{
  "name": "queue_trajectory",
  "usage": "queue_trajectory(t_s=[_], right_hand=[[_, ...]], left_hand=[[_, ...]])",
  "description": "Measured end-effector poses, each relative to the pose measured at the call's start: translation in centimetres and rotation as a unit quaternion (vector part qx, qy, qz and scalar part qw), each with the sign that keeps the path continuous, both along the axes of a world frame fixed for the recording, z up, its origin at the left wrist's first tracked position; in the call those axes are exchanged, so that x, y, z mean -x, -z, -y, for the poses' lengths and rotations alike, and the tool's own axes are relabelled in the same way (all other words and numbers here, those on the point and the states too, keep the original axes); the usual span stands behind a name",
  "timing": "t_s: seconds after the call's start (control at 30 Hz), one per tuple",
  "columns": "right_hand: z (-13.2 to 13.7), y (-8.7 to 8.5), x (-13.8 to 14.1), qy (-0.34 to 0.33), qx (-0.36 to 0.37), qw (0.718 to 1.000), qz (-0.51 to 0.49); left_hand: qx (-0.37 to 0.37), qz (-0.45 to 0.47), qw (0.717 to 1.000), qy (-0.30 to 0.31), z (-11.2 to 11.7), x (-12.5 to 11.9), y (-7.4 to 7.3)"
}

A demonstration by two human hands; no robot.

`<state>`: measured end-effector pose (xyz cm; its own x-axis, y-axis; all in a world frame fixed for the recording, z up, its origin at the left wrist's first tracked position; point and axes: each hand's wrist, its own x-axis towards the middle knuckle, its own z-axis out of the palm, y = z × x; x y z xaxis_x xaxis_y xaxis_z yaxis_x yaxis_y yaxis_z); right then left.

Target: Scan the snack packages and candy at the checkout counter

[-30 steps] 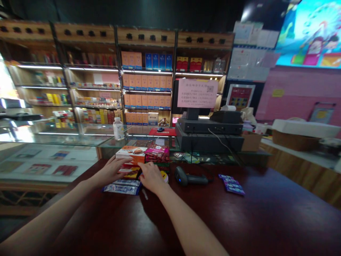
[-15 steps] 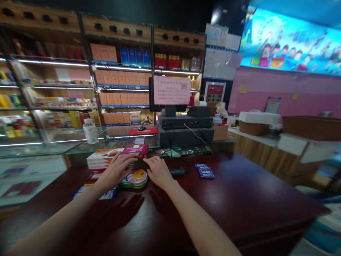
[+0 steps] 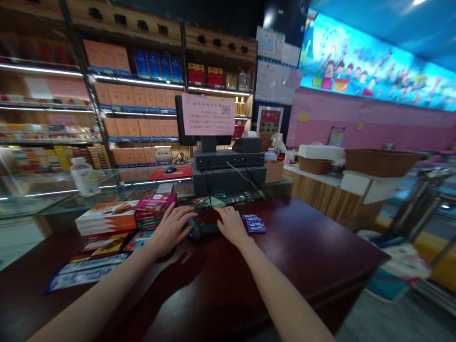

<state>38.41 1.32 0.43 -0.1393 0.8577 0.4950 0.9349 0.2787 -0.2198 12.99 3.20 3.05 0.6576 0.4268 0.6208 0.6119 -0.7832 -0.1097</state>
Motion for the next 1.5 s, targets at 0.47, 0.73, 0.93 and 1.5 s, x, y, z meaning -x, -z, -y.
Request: queue_trajectory(t_s=[0.47, 0.73, 0.93, 1.5], right_hand=[[-1.4, 4.0, -7.2, 0.224, 0.078, 0.971, -0.003], [-0.5, 4.3, -6.6, 0.227, 0.118, 0.966, 0.031], [0.2, 3.7, -5.0, 0.214, 0.110, 0.970, 0.033], [0.1, 2.6, -7.0, 0.097, -0.030, 0.994, -0.035]], left_hand=[[0.023, 0.025, 0.999, 0.013, -1.1, -4.3, 1.4], [0.042, 0.018, 0.999, 0.017, -1.2, -5.1, 2.1], [0.049, 0.017, 0.998, 0.024, -1.0, -5.4, 2.3], [0.050, 0.021, 0.998, 0.014, -0.4, -4.1, 2.2]])
